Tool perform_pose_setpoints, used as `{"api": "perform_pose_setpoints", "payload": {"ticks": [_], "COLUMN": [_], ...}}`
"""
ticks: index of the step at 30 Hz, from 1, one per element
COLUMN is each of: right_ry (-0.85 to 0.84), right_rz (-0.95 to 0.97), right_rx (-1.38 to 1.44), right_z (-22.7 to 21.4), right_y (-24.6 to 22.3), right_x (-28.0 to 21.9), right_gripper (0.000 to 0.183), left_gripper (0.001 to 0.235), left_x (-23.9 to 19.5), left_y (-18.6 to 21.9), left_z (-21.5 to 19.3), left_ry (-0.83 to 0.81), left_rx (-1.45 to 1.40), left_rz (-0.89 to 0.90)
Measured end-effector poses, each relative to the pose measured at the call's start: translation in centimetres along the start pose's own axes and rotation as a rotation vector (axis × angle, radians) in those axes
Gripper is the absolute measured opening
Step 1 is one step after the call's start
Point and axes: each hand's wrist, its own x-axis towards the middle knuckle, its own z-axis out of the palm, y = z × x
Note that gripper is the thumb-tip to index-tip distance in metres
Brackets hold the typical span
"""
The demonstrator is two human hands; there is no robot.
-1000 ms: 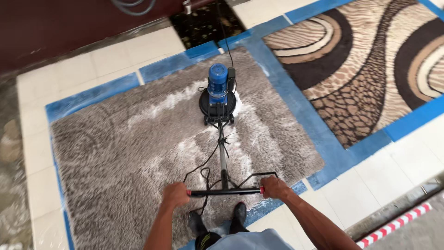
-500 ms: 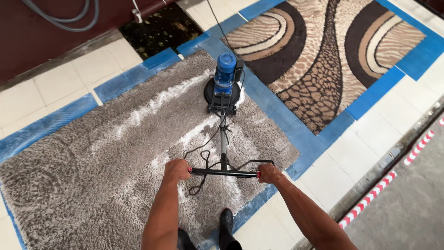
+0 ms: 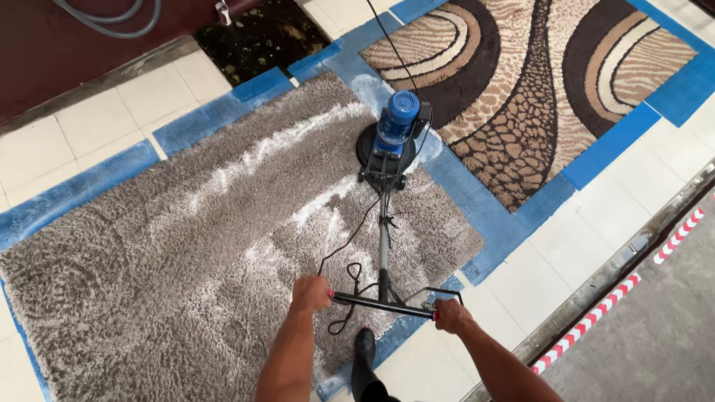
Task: The person operates a floor buffer to clean two adjacent carpets laid out on a tiled floor. They guide the machine back and forth across the surfaces, creating visible foam as they work on a plain grey carpet and then a patterned brown and beige carpet.
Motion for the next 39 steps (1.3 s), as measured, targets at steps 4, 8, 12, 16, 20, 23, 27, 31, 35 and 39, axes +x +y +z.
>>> {"api": "perform_pose_setpoints", "payload": {"ticks": [4, 8, 12, 16, 20, 23, 27, 31, 35, 39], "right_ry": [0.009, -0.032, -0.053, -0.058, -0.086, -0.075, -0.092, -0.120, -0.111, -0.138], "right_rz": [0.039, 0.027, 0.019, -0.057, -0.067, -0.114, -0.177, -0.195, -0.262, -0.301], "right_rx": [0.028, -0.001, -0.033, -0.059, -0.085, -0.131, -0.178, -0.214, -0.287, -0.344], "right_z": [1.7, 3.3, 4.9, 6.6, 8.7, 10.2, 12.3, 14.6, 16.5, 18.1], "right_y": [-1.3, -2.9, -4.6, -6.3, -8.4, -10.5, -13.0, -15.7, -17.9, -20.2], "right_x": [-2.5, -4.2, -5.9, -7.5, -8.9, -9.6, -11.1, -12.3, -13.5, -14.4], "right_gripper": [0.031, 0.038, 0.040, 0.041, 0.041, 0.043, 0.044, 0.043, 0.045, 0.053], "left_gripper": [0.016, 0.017, 0.018, 0.017, 0.018, 0.018, 0.017, 0.018, 0.020, 0.016], "left_x": [-2.4, -5.7, -8.9, -12.4, -16.4, -19.1, -23.1, -27.3, -31.4, -34.9], "left_y": [-0.8, -2.4, -3.9, -5.4, -7.5, -9.5, -11.7, -13.8, -15.1, -16.2], "left_z": [2.8, 5.7, 8.4, 10.9, 13.4, 14.8, 17.0, 19.3, 22.2, 25.4], "left_ry": [0.001, 0.022, 0.058, 0.056, 0.102, 0.094, 0.079, 0.082, 0.124, 0.145], "left_rx": [0.021, -0.043, -0.071, -0.105, -0.133, -0.128, -0.140, -0.198, -0.262, -0.286], "left_rz": [-0.024, -0.059, -0.073, -0.125, -0.164, -0.184, -0.230, -0.300, -0.372, -0.424]}}
